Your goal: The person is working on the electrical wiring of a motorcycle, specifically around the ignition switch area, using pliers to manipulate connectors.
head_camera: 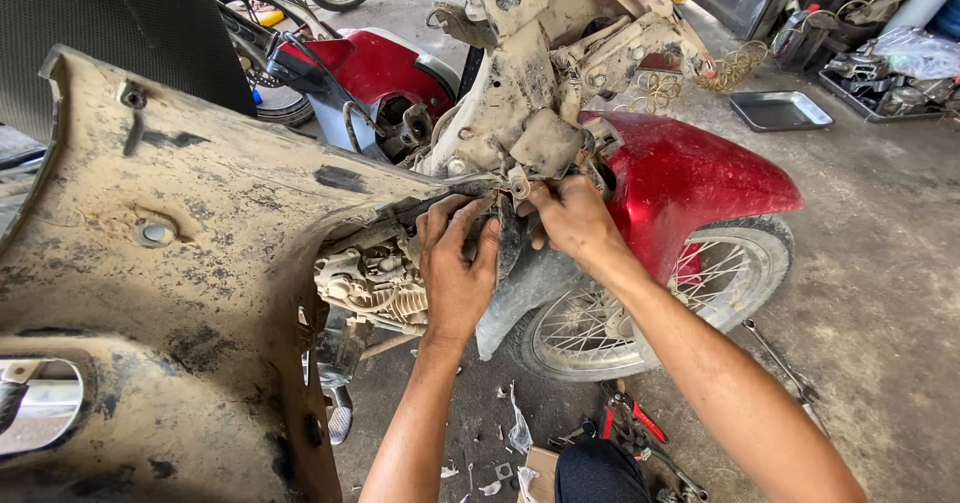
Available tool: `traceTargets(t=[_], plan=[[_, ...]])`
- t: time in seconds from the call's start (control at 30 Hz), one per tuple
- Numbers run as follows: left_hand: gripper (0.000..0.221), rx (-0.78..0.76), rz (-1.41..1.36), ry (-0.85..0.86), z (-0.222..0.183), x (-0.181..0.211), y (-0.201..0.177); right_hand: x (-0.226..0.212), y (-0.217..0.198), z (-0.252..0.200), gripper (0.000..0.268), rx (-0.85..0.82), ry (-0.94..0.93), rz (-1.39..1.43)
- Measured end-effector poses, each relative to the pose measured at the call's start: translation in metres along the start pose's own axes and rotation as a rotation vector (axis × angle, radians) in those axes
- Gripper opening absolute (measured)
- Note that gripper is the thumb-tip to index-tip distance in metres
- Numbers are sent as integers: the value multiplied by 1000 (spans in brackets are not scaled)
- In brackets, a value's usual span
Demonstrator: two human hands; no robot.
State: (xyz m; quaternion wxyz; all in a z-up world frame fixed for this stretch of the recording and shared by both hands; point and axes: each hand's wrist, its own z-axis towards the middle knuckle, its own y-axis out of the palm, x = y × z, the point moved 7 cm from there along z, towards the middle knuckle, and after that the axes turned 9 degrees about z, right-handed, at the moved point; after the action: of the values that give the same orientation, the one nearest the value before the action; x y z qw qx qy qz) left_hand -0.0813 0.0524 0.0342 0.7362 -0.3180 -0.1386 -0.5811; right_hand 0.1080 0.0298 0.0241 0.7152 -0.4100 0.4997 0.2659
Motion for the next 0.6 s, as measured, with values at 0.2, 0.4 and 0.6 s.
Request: traceTargets(t=[0.2,0.4,0.6], plan=[[21,-1,19,2,-3,2,2,-11,-3,9,26,-9,186,243],[21,-23,32,-21,-5,2,5,23,5,23,23,-7,256,380],[21,-19,48,-8,-4,2,5,9,8,13,18,117,234,427]])
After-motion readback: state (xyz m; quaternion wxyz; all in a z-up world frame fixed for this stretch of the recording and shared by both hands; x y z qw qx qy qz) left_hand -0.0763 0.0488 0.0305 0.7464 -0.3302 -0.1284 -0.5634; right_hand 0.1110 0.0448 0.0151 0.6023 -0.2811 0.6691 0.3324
